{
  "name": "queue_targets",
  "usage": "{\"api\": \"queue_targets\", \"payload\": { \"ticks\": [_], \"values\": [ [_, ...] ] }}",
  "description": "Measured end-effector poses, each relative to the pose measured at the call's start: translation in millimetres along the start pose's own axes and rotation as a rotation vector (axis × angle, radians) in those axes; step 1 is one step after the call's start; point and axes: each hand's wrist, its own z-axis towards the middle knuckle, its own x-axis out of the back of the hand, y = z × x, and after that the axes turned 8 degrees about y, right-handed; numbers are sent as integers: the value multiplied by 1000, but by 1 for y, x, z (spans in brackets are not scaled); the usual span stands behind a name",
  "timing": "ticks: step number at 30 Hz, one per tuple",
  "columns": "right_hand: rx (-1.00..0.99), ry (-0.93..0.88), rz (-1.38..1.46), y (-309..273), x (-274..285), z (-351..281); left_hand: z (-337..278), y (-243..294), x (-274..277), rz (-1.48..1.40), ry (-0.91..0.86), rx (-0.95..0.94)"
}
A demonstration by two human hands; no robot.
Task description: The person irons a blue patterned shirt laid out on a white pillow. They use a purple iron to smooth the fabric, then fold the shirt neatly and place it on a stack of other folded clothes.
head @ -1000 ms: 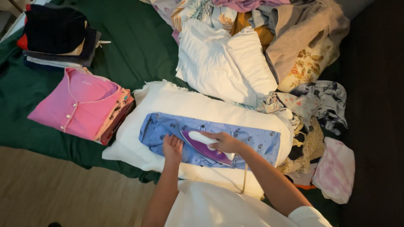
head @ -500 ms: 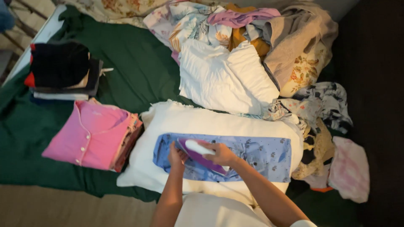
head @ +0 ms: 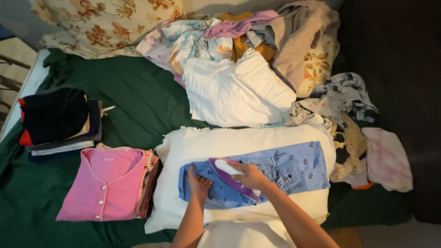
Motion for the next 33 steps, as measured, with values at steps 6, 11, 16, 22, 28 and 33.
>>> {"api": "queue_targets", "payload": {
  "ticks": [6,11,16,22,28,33],
  "values": [
    [93,35,72,15,2,1,11,4,-11,582,231,-323],
    [91,92,34,17,-17,1,40,-13,7,336,169,-336],
    [66,70,-67,1,-23,-10,62,-14,16,342,151,-205],
    [-42,200,-152,11,-37,6,38,-5,5,222,159,-150],
    [14,7,-75,-4,-34,2,23,8,6,100,67,-29],
    [2,54,-93,-42,-39,-6,-92,53,-37,187,-52,-4]
  ]
}}
